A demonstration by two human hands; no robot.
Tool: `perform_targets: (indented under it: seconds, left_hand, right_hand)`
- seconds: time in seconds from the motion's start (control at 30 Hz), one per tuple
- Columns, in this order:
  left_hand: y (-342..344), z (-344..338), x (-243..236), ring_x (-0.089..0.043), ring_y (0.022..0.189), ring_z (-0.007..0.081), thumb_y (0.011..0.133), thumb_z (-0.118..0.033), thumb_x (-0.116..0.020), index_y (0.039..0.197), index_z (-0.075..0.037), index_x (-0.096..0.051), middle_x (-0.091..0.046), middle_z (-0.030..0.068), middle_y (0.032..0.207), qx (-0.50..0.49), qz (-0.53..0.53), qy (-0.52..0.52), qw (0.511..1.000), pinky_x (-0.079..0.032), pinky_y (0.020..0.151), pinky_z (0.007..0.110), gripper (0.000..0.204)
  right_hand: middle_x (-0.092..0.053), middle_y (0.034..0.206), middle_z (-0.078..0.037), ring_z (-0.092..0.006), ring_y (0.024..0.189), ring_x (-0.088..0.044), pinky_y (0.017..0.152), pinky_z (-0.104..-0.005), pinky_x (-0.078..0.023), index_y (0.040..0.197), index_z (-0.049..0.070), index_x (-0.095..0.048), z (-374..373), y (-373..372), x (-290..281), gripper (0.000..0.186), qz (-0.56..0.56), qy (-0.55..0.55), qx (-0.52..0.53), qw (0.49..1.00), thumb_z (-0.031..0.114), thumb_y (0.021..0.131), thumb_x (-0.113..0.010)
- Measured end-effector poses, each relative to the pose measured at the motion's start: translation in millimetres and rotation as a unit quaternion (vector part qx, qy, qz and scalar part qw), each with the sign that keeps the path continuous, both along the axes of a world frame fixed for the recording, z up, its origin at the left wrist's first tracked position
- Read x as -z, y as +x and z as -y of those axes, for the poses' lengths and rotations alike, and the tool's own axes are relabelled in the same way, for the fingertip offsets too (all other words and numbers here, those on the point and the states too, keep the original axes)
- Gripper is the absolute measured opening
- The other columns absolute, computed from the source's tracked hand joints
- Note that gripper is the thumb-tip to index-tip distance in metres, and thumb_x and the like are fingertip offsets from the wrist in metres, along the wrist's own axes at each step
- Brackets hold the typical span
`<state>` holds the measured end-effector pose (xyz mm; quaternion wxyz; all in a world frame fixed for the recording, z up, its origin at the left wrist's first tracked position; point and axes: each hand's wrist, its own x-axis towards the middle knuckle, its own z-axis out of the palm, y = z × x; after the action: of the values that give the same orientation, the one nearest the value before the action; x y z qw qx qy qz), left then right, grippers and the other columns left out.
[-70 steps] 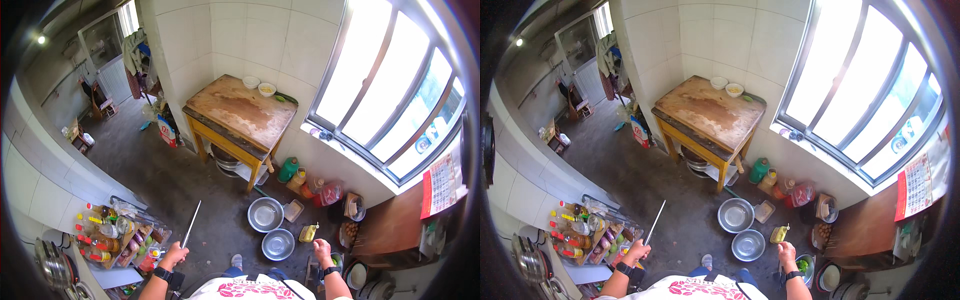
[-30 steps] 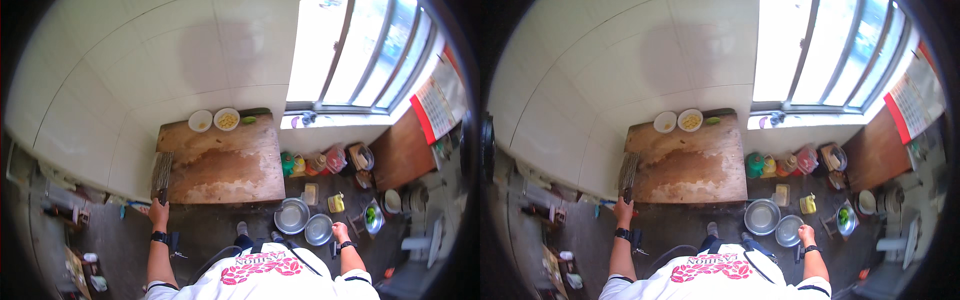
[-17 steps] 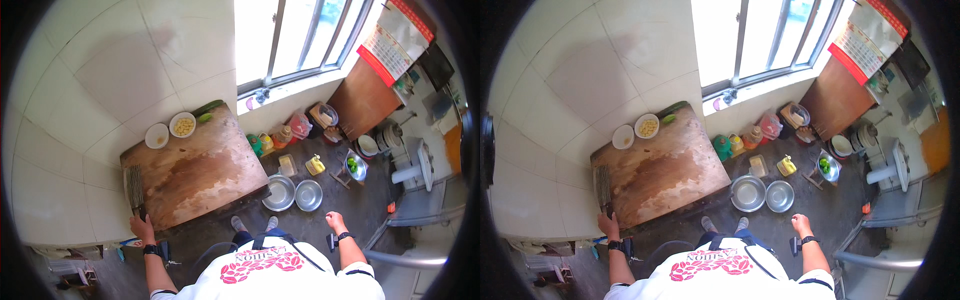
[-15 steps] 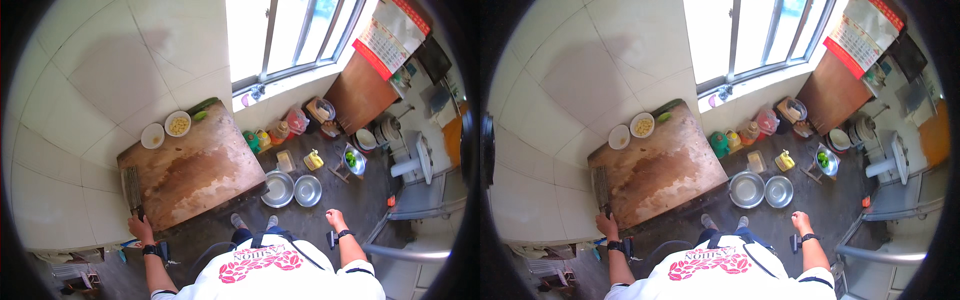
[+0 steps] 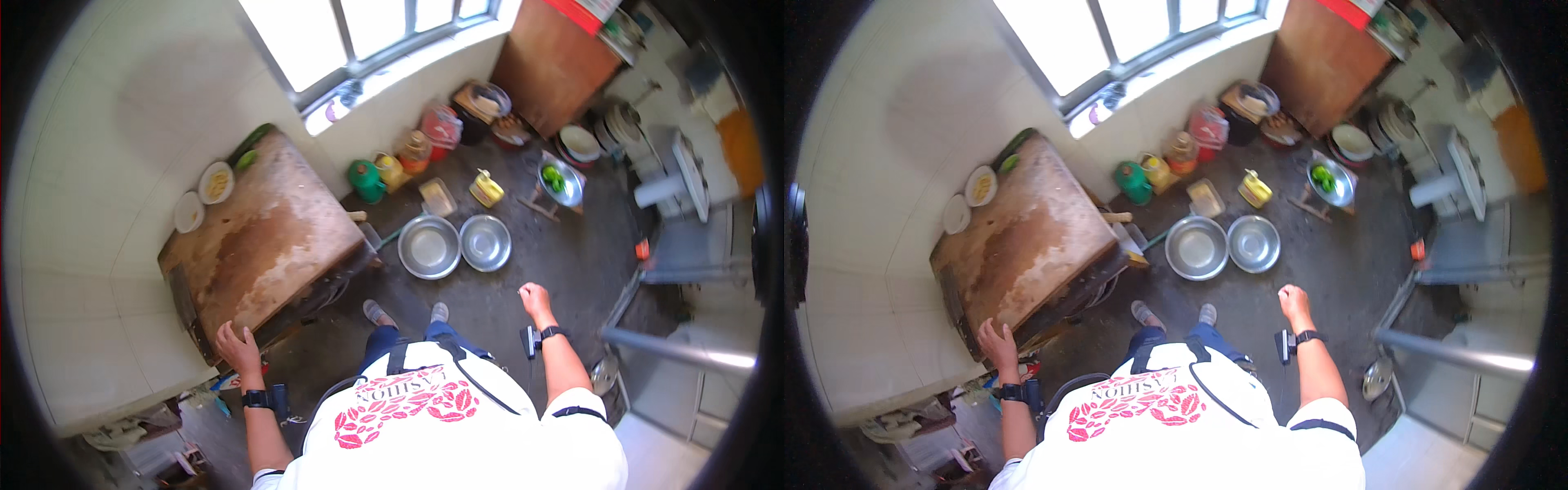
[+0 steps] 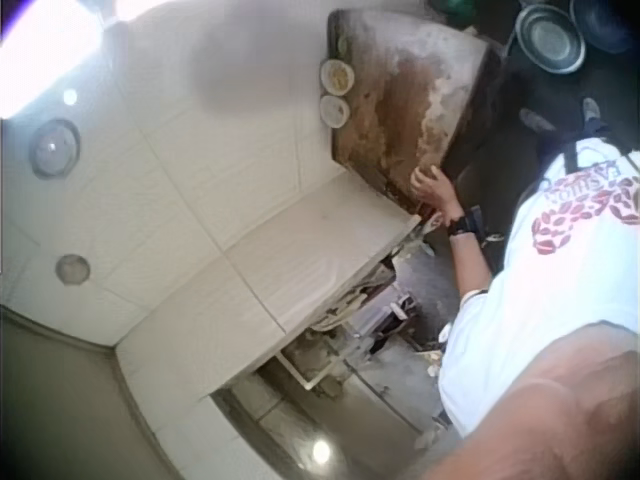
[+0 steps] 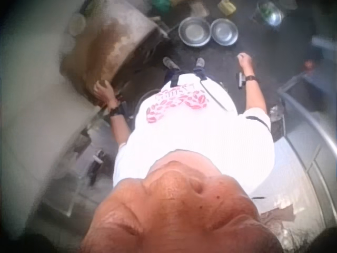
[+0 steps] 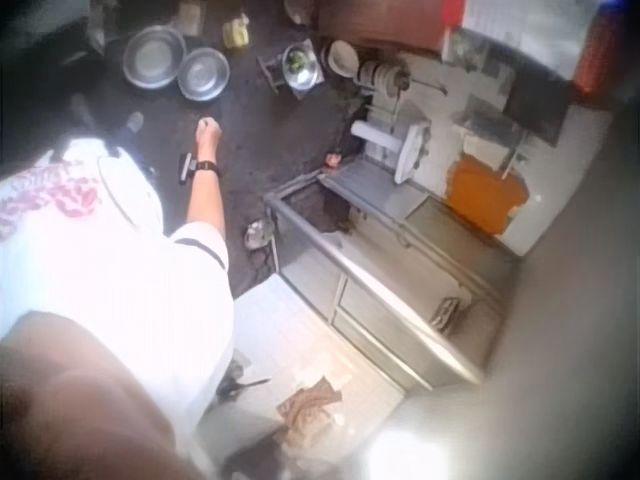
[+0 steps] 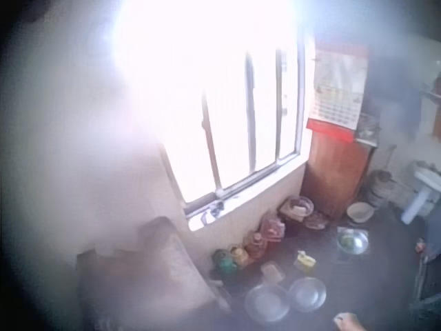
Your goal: The person places flatbread into a steamer and then proceeds to wash a cleaver and a large metal basin using a steel wool pad.
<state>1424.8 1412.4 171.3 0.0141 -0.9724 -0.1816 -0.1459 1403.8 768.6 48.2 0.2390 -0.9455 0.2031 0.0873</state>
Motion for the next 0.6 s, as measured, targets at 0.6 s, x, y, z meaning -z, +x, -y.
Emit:
perform_targets:
  seconds: [0.6]
  left_hand:
    - [90.7, 191.6, 0.6, -0.043, 0.107, 0.0333, 0.072, -0.017, -0.062, 0.106, -0.004, -0.049, -0.048, 0.0169, 0.112, 0.262, -0.017, -0.071, 0.962, -0.033, 0.092, 0.042, 0.039]
  right_hand:
    - [-0.062, 0.087, -0.017, -0.0291, 0.082, -0.060, 0.074, -0.0347, -0.046, 0.088, 0.001, -0.062, 100.6, -219.9, 39.0, 0.021, -0.021, 0.048, 0.267, 0.962, 0.017, 0.074, -0.057]
